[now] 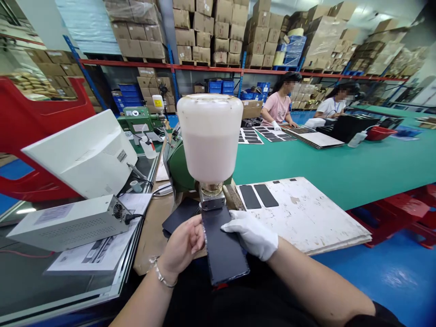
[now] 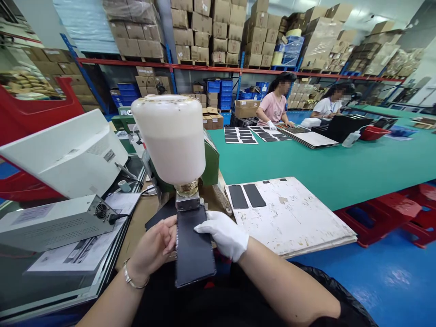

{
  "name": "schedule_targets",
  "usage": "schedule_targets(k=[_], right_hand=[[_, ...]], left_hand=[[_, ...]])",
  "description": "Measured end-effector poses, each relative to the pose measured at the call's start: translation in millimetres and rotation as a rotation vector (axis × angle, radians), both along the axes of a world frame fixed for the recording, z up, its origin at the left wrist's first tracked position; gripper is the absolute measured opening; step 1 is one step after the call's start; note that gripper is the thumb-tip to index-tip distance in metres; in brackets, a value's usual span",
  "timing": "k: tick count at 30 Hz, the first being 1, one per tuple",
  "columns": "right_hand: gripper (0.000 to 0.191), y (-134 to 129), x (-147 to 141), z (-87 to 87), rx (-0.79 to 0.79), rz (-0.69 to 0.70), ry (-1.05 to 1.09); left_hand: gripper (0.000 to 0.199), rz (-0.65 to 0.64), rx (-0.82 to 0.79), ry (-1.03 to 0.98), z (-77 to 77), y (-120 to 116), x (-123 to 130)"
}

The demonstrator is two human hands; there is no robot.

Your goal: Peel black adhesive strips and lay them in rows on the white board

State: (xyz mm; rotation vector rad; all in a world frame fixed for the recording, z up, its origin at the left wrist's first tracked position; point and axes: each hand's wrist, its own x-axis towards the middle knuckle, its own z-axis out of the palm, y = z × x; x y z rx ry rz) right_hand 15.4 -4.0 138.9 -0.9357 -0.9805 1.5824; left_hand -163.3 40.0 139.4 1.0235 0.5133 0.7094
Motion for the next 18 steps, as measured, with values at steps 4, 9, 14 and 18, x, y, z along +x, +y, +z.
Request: schedule_targets(k=[4,9,14,18], right_hand=[[0.02,12.9,-46.0,16.3,0.049,0.142,0.015],[0.024,18.7,-66.4,28.0,0.091,0.265,-0.078],[0.034,21.5,-8.6,4.7,0.194,0.43,-0.278],[0.029,35.3,89.0,-16.4,0.074,0.2,-0.807]], left_hand=[[0.041,0.158,-0.065,-0.054,3.6,-7.2,-46.9],[0.044,0.269,-0.083,-0.038,6.8,-16.1,-73.0],[0.052,0.232,-0.006,0.032,-1.3,-14.0,-62.7],[0.054,0.189,0.018,0.111,-12.1,-7.5,-52.5]])
